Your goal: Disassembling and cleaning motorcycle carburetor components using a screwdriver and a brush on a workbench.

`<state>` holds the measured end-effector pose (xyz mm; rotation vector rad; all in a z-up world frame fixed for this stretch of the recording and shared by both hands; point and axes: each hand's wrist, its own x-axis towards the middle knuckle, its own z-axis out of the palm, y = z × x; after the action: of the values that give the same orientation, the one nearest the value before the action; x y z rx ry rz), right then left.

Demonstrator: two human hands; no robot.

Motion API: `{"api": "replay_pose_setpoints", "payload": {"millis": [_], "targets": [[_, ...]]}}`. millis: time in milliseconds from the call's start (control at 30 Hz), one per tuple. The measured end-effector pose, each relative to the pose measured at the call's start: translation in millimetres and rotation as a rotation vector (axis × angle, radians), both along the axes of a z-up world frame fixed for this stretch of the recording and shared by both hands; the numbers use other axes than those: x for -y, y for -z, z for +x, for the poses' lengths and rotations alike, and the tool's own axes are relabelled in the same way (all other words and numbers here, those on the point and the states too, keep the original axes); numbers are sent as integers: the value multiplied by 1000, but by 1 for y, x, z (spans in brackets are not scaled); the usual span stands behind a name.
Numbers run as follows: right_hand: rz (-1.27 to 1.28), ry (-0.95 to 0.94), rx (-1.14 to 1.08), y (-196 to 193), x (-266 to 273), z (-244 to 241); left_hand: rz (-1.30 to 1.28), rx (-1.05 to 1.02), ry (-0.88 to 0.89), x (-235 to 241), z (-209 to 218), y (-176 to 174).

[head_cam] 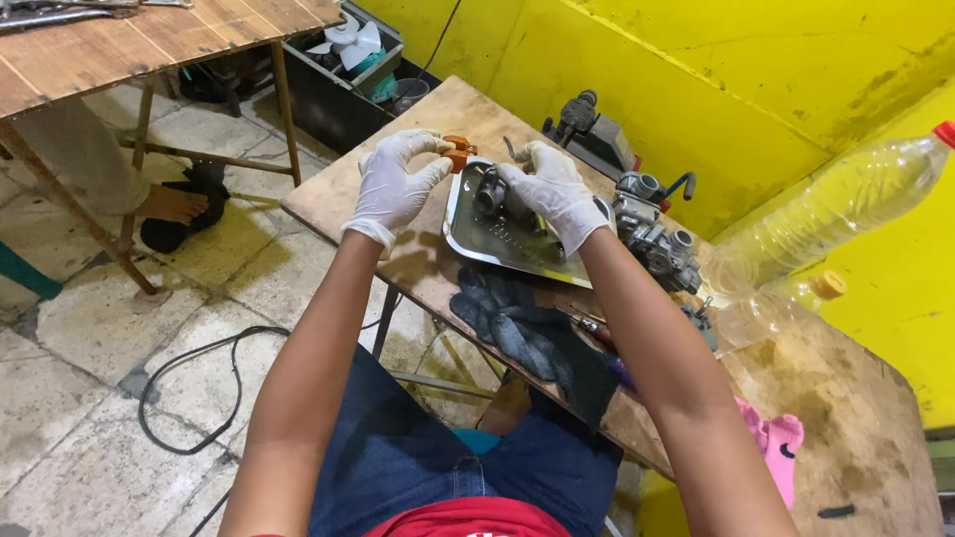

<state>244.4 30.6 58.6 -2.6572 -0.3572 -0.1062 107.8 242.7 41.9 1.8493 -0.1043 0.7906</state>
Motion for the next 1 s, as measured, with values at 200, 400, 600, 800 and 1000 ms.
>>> {"api": "replay_pose_setpoints", "payload": {"millis": [200, 400, 600, 800, 1000], "targets": [[110, -77, 24, 24, 37, 27, 45, -97, -15, 14, 23, 12], [628, -326, 178, 5, 45, 5, -8, -95, 22, 27, 33, 17], [616, -436, 155, -27, 50, -47, -136, -90, 126, 52, 39, 17], [652, -531, 223, -25, 58, -55, -120, -64, 212, 67, 36, 18], [508, -550, 286, -28, 68, -61, -116, -31, 288, 79, 28, 12]]}}
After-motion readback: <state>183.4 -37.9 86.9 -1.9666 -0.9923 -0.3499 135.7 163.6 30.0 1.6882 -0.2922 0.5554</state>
